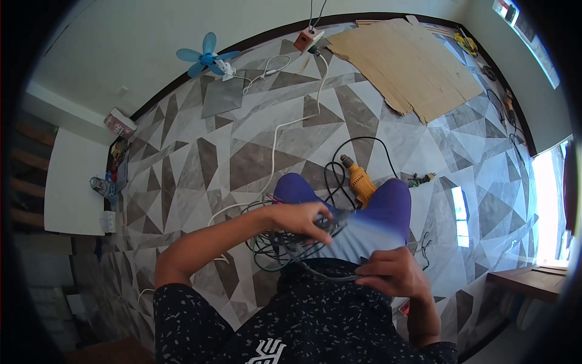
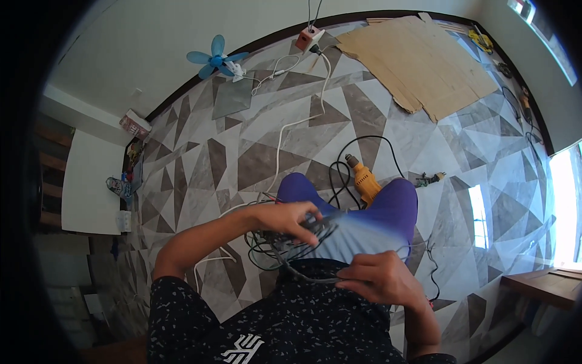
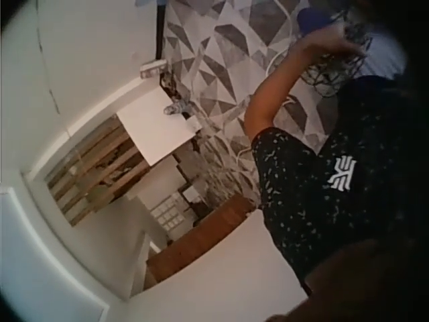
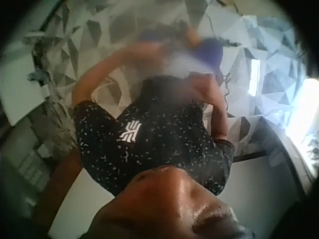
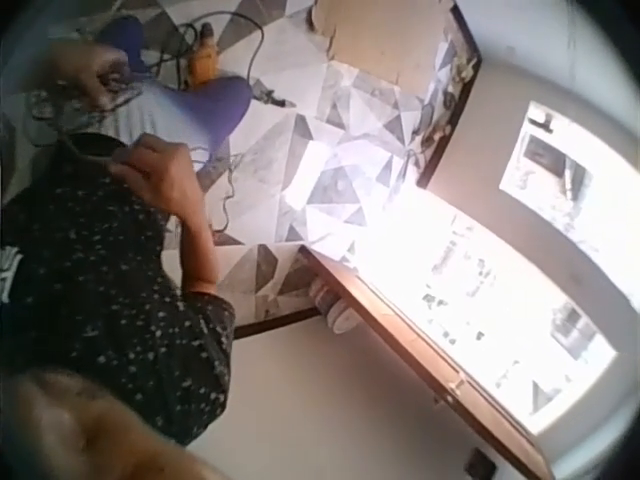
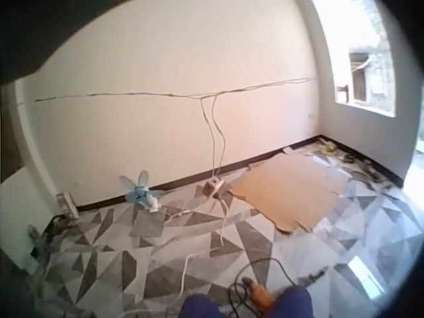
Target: Organizing and untangling a bundle of electrical wires while seated on the floor.
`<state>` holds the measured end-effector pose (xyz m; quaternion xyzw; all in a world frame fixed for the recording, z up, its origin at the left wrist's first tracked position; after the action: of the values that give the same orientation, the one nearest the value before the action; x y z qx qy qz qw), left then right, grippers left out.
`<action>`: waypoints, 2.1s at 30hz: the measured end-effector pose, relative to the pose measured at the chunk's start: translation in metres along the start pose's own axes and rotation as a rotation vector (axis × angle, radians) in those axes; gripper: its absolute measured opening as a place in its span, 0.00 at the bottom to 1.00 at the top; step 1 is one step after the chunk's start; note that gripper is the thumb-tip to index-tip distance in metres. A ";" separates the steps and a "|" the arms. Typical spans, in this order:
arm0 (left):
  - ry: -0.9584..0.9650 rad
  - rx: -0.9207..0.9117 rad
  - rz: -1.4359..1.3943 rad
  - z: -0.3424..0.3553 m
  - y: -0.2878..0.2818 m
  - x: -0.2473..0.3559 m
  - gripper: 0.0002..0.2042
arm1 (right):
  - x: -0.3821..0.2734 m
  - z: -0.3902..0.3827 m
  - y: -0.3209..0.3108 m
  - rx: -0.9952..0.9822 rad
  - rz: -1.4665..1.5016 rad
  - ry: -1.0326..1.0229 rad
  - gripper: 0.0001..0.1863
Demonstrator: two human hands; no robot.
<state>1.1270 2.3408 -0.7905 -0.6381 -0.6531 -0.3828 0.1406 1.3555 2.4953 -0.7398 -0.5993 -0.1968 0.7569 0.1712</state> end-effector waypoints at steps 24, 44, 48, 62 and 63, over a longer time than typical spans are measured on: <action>1.652 0.323 -1.008 -0.186 -0.052 0.007 0.10 | 0.106 -0.126 -0.044 -0.206 -0.493 0.774 0.06; 1.670 0.109 -0.322 -0.152 0.022 0.138 0.16 | 0.136 0.083 0.056 -0.175 0.235 0.401 0.26; 1.734 0.074 -0.276 -0.157 0.035 0.154 0.18 | 0.143 0.103 0.067 -0.434 0.339 0.058 0.20; 1.769 -0.394 -0.347 -0.181 0.030 0.135 0.17 | 0.147 0.092 -0.057 0.140 0.764 0.352 0.12; 1.830 -0.303 -0.311 -0.180 0.039 0.135 0.15 | 0.140 0.100 -0.061 0.218 0.544 0.269 0.11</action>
<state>1.0889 2.3123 -0.5665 -0.0064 -0.3100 -0.8309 0.4621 1.2284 2.6082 -0.8061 -0.7026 0.0774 0.7056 0.0503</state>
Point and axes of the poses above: each hand's wrist, its own z-axis towards the middle knuckle, its own y-axis out of the palm, x = y × z, the point moved 1 cm from there along z, towards the middle knuckle, and after that the axes turned 3 degrees about -z, right-handed, at the moved point
